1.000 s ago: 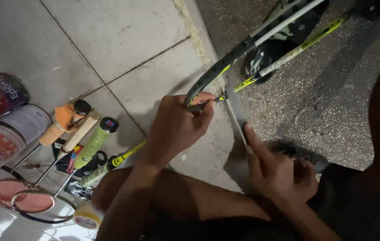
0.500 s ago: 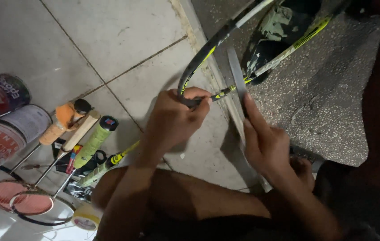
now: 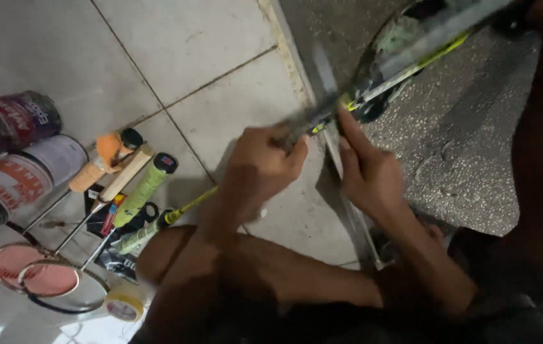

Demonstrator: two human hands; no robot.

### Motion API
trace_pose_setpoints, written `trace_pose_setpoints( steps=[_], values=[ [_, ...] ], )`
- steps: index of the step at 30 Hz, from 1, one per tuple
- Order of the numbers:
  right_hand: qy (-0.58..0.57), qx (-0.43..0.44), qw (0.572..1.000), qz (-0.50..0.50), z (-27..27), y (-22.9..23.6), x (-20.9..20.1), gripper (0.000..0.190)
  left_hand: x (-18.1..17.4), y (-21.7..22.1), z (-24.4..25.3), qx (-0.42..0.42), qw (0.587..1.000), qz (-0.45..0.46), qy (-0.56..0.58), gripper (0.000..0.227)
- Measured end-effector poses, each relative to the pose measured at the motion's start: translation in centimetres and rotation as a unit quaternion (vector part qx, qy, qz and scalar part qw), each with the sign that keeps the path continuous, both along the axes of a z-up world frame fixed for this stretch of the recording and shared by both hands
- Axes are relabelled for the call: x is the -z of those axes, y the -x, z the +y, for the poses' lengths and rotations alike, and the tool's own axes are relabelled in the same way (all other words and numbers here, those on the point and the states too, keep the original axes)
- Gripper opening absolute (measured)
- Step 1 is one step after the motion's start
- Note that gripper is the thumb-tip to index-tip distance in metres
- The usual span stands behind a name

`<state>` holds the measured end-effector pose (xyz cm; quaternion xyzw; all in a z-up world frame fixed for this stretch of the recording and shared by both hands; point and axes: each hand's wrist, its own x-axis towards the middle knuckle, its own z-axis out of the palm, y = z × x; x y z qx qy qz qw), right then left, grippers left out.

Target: Repairing a badminton racket frame by filing down rough edges or imperfections using a hand file while sitting on the floor.

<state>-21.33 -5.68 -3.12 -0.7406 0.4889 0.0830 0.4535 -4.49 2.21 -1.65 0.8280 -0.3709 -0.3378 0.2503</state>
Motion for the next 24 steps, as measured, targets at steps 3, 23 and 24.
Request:
trace_pose_setpoints(
  steps=[3,23,24],
  values=[
    [0.157,0.043,0.968,-0.189,1.3,3.5,0.7,0.038,-3.5,0.9,0.5,-0.01,0.996,0.072,-0.042,0.017],
    [0.057,0.115,0.958,-0.258,1.0,8.7,-5.9,0.046,-7.6,4.9,1.7,0.222,0.864,-0.441,0.101,0.025],
    [0.058,0.112,0.957,-0.261,0.9,9.3,-5.6,0.046,-7.1,5.5,1.6,0.218,0.863,-0.444,0.101,0.025]
  ],
)
